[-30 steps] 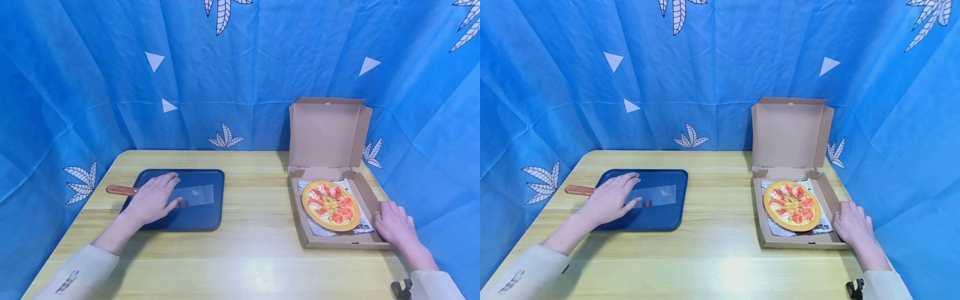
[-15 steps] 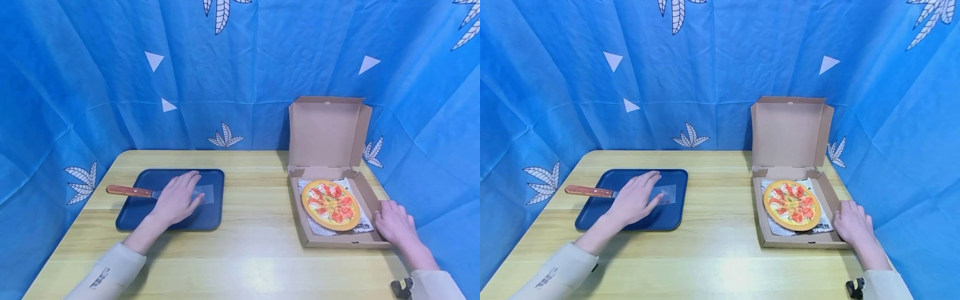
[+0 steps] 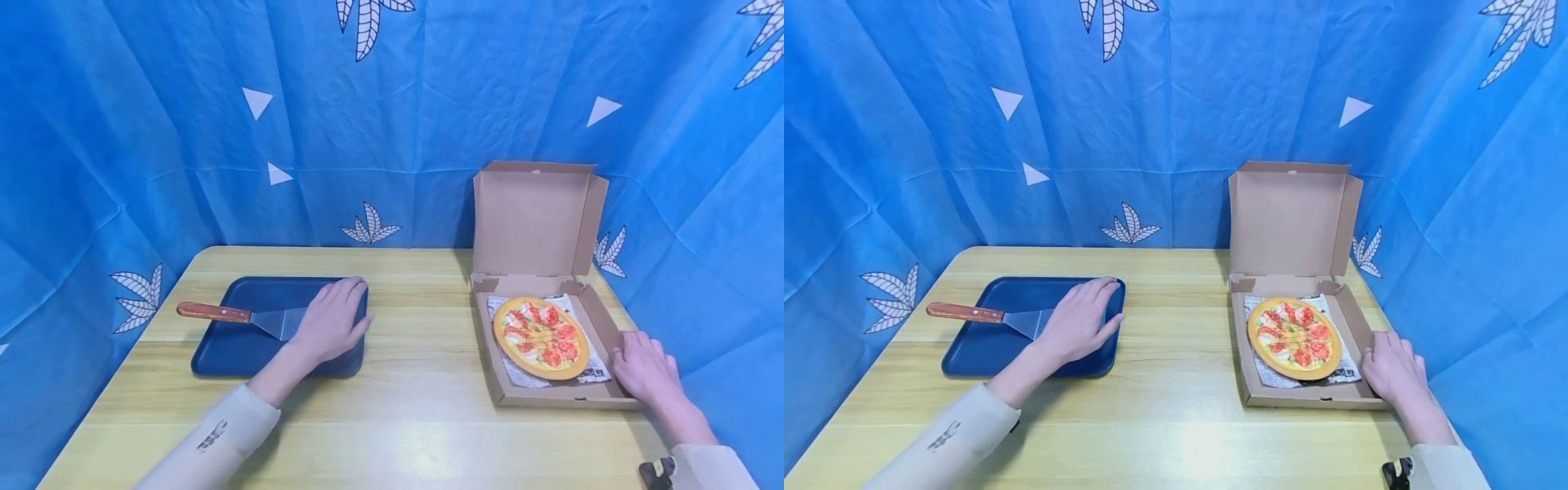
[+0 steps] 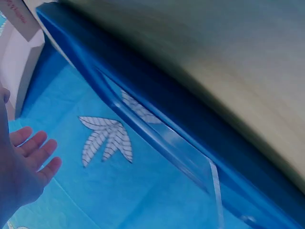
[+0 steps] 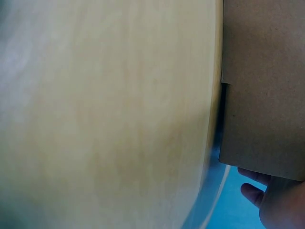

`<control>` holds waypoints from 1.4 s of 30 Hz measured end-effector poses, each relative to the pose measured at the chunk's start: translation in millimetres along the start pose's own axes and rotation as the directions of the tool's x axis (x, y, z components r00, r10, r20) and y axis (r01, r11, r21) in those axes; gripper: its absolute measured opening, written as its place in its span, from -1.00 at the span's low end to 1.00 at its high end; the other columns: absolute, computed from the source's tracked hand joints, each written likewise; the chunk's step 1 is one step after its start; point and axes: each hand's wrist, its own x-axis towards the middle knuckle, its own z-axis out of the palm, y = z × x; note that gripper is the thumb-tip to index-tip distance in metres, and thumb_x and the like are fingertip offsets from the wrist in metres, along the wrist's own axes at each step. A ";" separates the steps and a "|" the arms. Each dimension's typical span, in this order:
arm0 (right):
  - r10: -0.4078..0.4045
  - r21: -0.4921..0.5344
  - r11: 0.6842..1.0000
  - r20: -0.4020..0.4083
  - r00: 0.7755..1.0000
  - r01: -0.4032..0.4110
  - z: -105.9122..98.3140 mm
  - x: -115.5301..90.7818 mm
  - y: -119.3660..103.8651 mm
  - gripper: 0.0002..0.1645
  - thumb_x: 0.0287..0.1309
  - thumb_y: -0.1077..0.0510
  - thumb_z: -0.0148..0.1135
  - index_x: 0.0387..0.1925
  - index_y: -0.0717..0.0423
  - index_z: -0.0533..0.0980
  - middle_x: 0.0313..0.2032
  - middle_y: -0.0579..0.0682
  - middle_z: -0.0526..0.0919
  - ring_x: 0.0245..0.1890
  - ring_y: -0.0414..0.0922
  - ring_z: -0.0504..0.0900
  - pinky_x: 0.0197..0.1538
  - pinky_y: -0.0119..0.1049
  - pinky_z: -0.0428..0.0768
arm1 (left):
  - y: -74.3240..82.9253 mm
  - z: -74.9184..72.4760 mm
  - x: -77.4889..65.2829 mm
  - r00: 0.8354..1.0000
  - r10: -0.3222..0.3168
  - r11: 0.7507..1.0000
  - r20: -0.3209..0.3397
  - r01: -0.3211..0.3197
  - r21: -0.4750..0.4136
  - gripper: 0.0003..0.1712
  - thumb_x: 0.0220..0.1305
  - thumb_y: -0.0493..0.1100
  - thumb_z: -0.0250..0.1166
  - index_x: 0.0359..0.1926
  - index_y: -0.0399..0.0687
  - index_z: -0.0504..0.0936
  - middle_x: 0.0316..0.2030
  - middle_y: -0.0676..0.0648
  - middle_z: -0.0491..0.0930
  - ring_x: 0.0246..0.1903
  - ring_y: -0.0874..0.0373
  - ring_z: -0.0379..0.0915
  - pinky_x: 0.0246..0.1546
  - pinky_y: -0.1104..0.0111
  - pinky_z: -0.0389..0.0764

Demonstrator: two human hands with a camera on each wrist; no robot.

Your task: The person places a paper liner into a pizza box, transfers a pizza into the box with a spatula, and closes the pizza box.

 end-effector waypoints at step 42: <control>0.003 0.002 1.000 -0.007 1.000 -0.003 1.1 -1.3 -0.7 -0.41 0.49 0.15 -0.10 0.27 0.61 0.23 0.18 0.58 0.27 0.12 0.54 0.22 -0.02 0.49 0.28 | 158.7 36.9 90.3 0.979 -0.051 0.994 0.199 0.070 -0.088 -0.18 0.54 0.34 -0.02 0.49 -0.16 0.33 0.41 -0.12 0.41 0.40 0.00 0.34 0.43 0.08 0.35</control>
